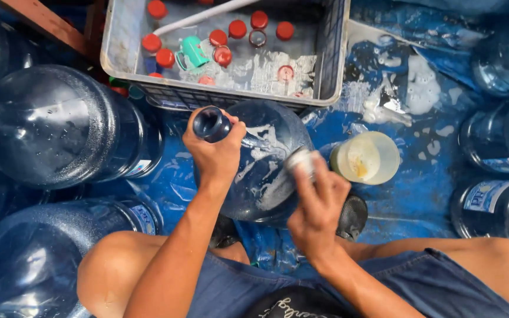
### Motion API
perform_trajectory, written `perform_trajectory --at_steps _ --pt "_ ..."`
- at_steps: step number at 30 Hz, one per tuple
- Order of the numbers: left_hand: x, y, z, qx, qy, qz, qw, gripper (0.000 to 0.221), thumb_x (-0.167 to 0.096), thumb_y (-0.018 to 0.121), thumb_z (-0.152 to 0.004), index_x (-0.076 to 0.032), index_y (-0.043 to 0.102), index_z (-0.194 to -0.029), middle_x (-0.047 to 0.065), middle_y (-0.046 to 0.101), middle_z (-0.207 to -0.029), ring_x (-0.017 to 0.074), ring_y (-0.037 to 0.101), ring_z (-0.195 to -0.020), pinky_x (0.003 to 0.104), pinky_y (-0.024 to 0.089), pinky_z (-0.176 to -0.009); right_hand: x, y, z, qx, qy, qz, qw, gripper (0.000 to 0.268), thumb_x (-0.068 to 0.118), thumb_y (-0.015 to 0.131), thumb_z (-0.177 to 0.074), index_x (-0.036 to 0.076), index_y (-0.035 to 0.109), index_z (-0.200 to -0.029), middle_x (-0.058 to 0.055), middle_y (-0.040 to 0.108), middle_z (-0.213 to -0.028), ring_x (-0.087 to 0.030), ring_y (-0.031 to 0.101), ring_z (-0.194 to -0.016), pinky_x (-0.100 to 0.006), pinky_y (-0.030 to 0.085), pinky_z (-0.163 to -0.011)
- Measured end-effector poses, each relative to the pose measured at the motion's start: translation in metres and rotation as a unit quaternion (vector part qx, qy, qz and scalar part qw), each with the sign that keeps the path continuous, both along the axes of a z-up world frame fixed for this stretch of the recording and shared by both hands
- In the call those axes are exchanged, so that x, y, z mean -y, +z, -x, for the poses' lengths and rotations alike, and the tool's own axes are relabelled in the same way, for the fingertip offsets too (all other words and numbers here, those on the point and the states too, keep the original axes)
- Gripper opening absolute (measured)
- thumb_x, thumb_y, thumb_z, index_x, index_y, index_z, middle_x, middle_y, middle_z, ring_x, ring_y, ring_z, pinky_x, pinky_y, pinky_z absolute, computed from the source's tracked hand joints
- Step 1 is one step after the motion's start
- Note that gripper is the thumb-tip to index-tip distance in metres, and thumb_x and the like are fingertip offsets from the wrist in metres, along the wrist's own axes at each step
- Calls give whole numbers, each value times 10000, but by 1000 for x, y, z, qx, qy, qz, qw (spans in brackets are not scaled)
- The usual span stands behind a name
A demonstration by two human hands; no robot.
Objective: Scrubbing the exterior of large plastic water jugs with a sponge and soapy water.
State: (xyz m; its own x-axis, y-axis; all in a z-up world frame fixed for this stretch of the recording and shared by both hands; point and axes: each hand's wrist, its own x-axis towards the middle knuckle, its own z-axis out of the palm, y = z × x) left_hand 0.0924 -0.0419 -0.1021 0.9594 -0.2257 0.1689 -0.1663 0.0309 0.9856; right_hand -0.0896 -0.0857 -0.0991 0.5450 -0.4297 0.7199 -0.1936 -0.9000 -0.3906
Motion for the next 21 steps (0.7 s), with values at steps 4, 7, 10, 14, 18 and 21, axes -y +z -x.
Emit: perform_trajectory --at_steps 4,7,10,14,18,21 --pt "-12 6 0 -23 -39 2 999 265 63 733 -740 -71 603 -927 9 686 -793 103 645 -711 252 570 -739 -33 -10 45 -150 114 -29 982 440 55 668 -827 101 710 -1263 -178 537 -1457 -330 485 -1205 -461 408 -1052" --pt "-9 11 -3 -32 -45 17 998 264 68 723 -730 -77 602 -916 15 690 -779 107 648 -698 252 568 -732 -18 -21 40 -94 96 -53 990 436 -28 680 -774 117 733 -1182 -146 595 -1376 -350 517 -1231 -478 498 -1075" --pt "-9 15 4 -18 -60 -7 998 230 49 726 -728 -79 609 -878 12 700 -777 107 647 -705 258 564 -746 -14 6 15 -51 -54 -110 991 360 -146 614 -880 -57 658 -1227 -252 578 -1415 -384 575 -1135 -469 454 -1029" --pt "-10 14 2 -27 -53 -13 998 236 55 724 -730 -77 602 -883 16 700 -792 114 652 -718 262 570 -752 -27 5 28 -101 29 -94 990 481 -72 628 -767 18 697 -1235 -215 557 -1443 -357 513 -1166 -468 427 -1054" --pt "-13 11 -1 -5 -62 -10 998 250 59 736 -718 -84 609 -879 6 695 -775 106 649 -703 257 570 -743 -24 -26 55 -76 81 -74 991 457 -54 611 -773 62 706 -1205 -162 597 -1409 -325 535 -1223 -457 446 -1077" --pt "-10 11 1 -25 -73 5 997 252 71 730 -728 -81 607 -888 12 687 -776 105 655 -697 249 577 -712 -9 9 24 -71 -35 -130 988 463 -173 598 -816 -32 667 -1251 -214 583 -1440 -348 558 -1117 -470 412 -1047"
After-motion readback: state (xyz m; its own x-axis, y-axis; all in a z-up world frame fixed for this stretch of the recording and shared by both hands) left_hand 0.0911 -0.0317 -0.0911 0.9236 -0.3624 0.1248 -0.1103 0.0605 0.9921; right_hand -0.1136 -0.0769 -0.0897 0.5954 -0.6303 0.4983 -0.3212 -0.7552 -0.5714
